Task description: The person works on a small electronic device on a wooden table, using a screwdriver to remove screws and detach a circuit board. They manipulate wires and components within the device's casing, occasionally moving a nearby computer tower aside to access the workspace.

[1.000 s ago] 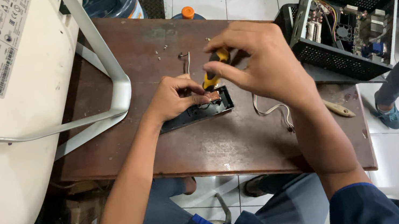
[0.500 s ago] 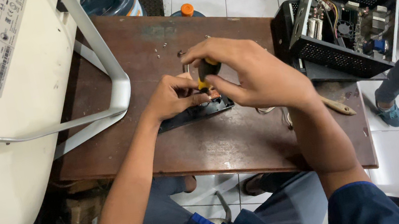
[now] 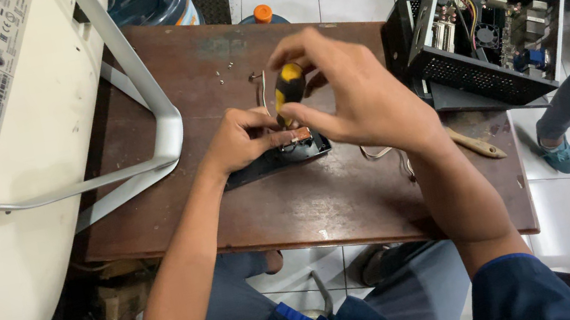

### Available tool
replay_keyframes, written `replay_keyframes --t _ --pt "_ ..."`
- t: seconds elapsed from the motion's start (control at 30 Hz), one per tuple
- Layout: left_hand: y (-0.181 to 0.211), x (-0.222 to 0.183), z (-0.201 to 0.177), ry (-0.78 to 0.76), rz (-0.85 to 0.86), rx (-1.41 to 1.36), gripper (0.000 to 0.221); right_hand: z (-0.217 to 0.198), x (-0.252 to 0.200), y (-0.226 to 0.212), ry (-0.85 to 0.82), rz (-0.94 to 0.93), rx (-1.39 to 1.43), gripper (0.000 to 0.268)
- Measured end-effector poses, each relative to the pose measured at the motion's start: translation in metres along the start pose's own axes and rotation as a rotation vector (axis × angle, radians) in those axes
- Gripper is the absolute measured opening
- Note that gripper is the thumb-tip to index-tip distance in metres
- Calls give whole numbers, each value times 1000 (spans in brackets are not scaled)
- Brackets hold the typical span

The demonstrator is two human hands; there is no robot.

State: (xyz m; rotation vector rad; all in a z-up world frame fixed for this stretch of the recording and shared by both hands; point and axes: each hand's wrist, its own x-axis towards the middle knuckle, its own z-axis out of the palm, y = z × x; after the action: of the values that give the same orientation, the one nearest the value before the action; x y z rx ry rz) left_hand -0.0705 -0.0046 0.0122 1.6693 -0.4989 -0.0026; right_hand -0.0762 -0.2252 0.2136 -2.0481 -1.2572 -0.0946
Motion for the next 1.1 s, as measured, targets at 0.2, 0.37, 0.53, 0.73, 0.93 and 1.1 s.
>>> replay_keyframes --t 0.2,0.37,0.53,0.73,0.93,1.1 --pt "-5 1 1 64 35 51 27 18 0 13 124 -63 -144 37" --pt "5 2 0 -21 107 -19 19 20 -1 5 105 -49 -88 19" --pt "-6 1 0 -69 51 25 20 18 0 3 107 -76 -69 31" --pt "-17 3 1 -15 89 -53 20 23 2 4 230 -105 -121 23" --pt "-8 5 3 23 26 -28 21 34 1 8 225 -12 -42 29" --pt "1 6 3 -17 -12 -97 21 34 1 5 232 6 124 35"
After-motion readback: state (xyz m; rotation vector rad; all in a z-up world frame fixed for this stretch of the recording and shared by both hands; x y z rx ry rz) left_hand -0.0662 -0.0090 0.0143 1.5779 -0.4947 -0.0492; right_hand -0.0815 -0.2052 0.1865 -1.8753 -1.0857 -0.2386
